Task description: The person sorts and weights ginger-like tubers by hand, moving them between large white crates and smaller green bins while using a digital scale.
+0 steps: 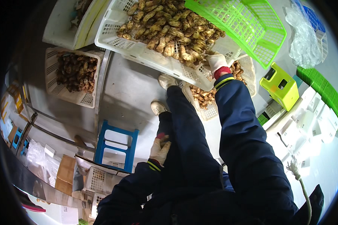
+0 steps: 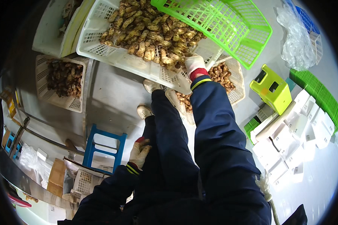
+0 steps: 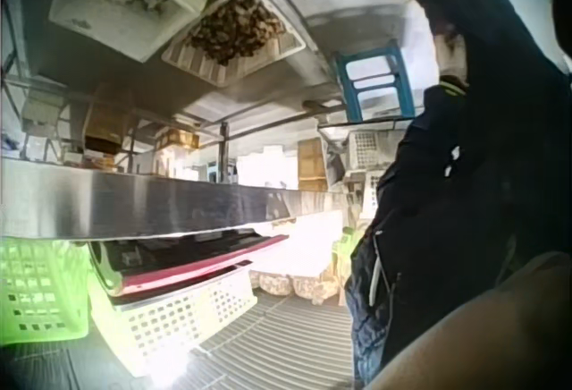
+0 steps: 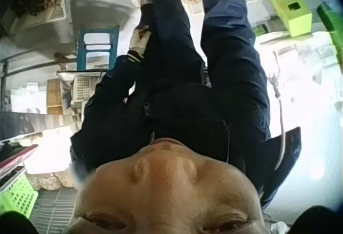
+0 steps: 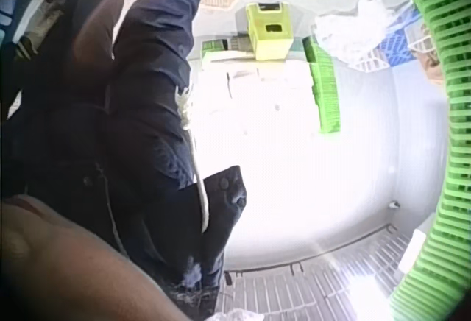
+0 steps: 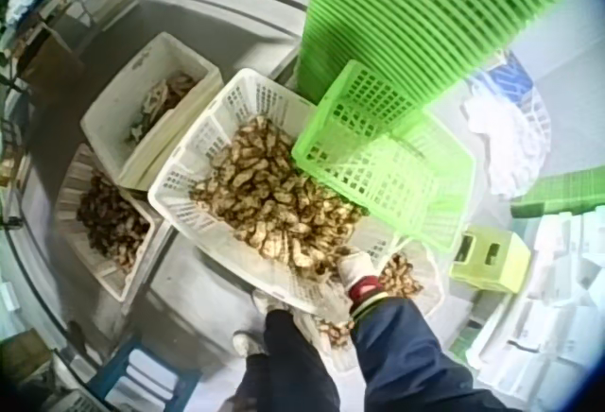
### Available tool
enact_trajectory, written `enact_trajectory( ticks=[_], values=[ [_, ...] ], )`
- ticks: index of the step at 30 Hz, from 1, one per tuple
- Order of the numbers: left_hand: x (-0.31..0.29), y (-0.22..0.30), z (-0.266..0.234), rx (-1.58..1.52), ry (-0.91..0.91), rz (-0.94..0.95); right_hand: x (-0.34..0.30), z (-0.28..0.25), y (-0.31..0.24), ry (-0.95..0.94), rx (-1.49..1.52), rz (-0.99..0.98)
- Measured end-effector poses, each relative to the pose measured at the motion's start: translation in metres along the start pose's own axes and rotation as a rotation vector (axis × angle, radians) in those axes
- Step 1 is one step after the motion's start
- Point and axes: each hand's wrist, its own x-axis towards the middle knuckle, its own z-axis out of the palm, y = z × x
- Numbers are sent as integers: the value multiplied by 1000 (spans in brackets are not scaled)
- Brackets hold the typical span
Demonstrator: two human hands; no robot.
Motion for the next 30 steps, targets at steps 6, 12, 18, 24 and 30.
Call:
enact_trajectory(
  ticks=[6, 12, 18, 24, 30],
  values=[
    [-4, -3, 3, -116, -77, -11, -21, 21, -22, -2, -97, 212],
    [9, 4, -3, -110, -102, -59, 16, 55, -36, 74, -393, -115],
    [1, 47, -6, -161, -61, -100, -28, 12, -47, -76, 564, -43],
    [-34, 176, -10, -555, -261, 67, -170, -34, -149, -374, 1352, -297],
    [-105, 225, -13, -830, -325, 318, -262, -56, -245, -433, 917, -541]
  ],
)
